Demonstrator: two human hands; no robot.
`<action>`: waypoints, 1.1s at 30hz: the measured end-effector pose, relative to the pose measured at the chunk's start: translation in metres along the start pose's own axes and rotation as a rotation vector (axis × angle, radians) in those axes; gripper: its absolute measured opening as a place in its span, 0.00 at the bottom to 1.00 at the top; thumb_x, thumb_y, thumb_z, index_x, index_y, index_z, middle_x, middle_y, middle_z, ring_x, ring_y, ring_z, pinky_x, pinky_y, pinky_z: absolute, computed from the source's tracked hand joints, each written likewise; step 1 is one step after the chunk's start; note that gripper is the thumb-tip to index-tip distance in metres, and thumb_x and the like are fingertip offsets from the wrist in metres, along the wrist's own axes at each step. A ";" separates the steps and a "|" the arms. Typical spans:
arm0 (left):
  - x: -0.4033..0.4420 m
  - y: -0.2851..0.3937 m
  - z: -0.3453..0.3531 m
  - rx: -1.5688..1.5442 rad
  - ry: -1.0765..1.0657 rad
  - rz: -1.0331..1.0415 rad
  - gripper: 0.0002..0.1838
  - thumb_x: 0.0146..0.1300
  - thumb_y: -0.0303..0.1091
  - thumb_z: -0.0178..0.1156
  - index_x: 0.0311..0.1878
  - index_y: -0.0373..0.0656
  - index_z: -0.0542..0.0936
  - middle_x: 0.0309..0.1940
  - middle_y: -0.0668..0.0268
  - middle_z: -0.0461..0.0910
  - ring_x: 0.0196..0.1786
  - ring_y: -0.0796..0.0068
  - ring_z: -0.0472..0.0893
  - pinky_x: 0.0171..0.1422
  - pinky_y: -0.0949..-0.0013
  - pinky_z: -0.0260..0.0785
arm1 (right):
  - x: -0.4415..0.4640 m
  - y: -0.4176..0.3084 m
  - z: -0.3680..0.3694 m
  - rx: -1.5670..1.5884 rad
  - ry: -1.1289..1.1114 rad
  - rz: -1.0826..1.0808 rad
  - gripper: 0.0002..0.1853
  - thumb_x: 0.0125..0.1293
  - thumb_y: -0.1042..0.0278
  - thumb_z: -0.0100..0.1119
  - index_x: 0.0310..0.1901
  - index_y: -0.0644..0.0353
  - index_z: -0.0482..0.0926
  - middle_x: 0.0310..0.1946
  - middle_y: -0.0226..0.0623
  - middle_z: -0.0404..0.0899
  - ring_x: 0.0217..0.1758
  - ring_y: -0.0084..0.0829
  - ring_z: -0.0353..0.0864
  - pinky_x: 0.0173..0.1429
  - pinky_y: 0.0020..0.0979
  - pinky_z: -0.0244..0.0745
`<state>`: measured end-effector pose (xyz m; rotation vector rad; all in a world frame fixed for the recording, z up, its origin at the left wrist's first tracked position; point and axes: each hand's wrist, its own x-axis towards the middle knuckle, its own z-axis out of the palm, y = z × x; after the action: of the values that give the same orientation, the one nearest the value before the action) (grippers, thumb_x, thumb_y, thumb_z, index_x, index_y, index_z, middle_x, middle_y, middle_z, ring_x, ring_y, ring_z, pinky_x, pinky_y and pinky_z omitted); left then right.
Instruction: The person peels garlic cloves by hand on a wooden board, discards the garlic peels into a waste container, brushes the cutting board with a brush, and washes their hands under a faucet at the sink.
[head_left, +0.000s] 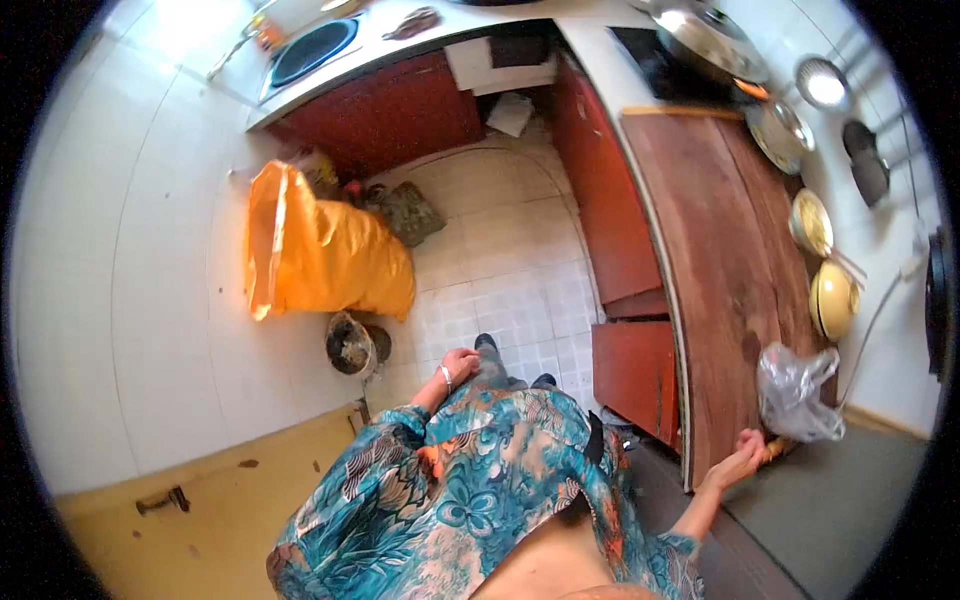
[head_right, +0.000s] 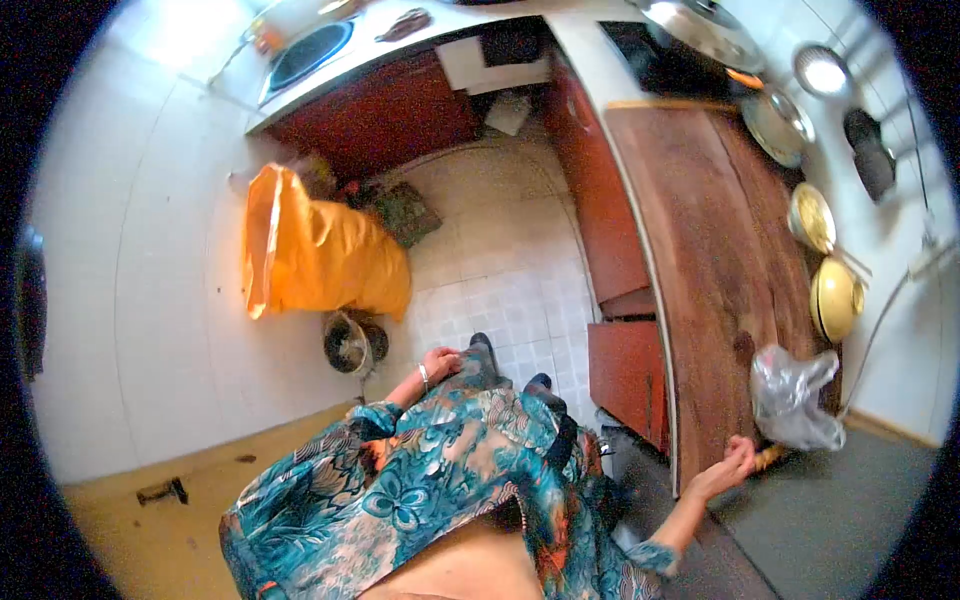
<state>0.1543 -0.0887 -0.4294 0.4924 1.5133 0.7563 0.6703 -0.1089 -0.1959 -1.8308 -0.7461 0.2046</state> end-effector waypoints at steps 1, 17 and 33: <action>-0.003 0.006 0.000 0.045 0.011 -0.002 0.09 0.56 0.27 0.55 0.39 0.33 0.76 0.24 0.66 0.75 0.24 0.76 0.74 0.26 0.75 0.67 | -0.011 -0.006 0.007 -0.060 -0.091 -0.011 0.12 0.67 0.63 0.45 0.38 0.61 0.74 0.34 0.32 0.76 0.40 0.27 0.73 0.48 0.28 0.67; -0.058 -0.034 -0.121 -0.431 0.325 -0.106 0.11 0.60 0.31 0.52 0.44 0.38 0.75 0.29 0.62 0.79 0.26 0.73 0.79 0.24 0.76 0.68 | -0.128 -0.144 0.248 0.192 -1.047 -0.044 0.11 0.64 0.65 0.45 0.30 0.62 0.72 0.22 0.31 0.73 0.27 0.22 0.72 0.37 0.25 0.67; -0.017 -0.071 -0.180 0.683 0.365 0.154 0.13 0.56 0.44 0.55 0.33 0.47 0.82 0.28 0.57 0.81 0.31 0.63 0.80 0.37 0.63 0.72 | -0.131 -0.220 0.389 0.121 -1.143 0.143 0.12 0.57 0.81 0.48 0.44 0.65 0.71 0.29 0.35 0.74 0.28 0.22 0.75 0.34 0.24 0.75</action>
<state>-0.0122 -0.1791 -0.4728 1.0282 2.0979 0.4385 0.2959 0.1674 -0.1781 -1.5456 -1.3133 1.4264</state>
